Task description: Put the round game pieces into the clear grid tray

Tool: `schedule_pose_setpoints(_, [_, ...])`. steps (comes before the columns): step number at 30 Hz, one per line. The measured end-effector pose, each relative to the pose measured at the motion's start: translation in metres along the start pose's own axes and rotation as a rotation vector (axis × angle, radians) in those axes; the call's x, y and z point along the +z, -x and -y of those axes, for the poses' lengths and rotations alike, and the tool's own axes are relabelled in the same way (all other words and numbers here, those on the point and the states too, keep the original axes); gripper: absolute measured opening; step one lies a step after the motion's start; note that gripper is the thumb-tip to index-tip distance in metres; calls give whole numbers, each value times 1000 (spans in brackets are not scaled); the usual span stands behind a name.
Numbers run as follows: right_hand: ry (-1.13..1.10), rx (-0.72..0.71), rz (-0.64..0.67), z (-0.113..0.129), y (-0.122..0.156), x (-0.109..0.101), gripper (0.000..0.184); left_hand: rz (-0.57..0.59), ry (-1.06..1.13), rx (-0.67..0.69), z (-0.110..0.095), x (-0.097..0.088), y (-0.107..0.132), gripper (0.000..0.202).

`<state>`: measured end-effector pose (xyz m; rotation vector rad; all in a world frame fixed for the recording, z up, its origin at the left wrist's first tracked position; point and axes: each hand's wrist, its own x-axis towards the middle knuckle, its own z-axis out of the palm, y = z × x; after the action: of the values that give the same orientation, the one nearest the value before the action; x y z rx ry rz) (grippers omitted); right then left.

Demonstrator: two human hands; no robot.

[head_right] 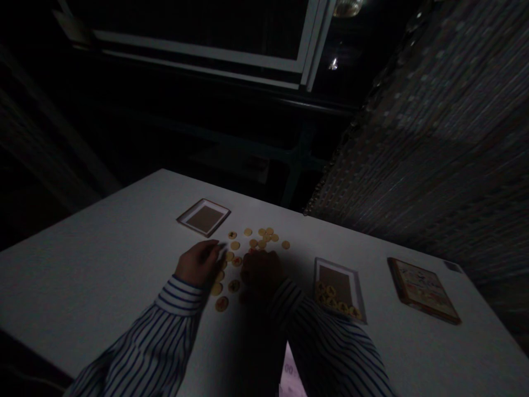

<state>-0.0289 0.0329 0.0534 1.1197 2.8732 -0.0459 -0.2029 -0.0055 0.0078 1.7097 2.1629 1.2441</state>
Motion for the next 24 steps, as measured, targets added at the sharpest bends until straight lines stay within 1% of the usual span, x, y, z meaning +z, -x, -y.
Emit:
schedule_pose_setpoints(3, [-52, 24, -38, -3, -2, 3, 17, 7, 23, 37, -1, 0, 1, 28])
schedule_pose_setpoints(5, [-152, 40, -65, -6, -4, 7, 17, 31, 45, 86, -3, -1, 2, 26])
schedule_pose_setpoints(8, [-444, 88, -156, -14, -8, 14, 17, 58, 94, 173, -8, -2, 3, 24])
schedule_pose_setpoints(10, [-677, 66, -242, -20, -10, 17, 15, 90, 138, 232, -12, -2, 4, 23])
schedule_pose_setpoints(12, [-874, 52, -285, -24, -13, 19, 13, 125, 172, 279, -16, -2, 5, 23])
schedule_pose_setpoints(14, [-1028, 41, -284, -26, -15, 20, 13, 149, 185, 314, -19, -1, 6, 25])
schedule_pose_setpoints(17, [-1192, 30, -240, -27, -18, 20, 13, 169, 177, 352, -21, 0, 8, 27])
schedule_pose_setpoints(20, [-1275, 63, -199, -26, -18, 19, 13, 171, 155, 361, -22, 1, 9, 29])
schedule_pose_setpoints(24, [-1345, 87, -166, -23, -16, 15, 13, 177, 125, 340, -25, 1, 10, 25])
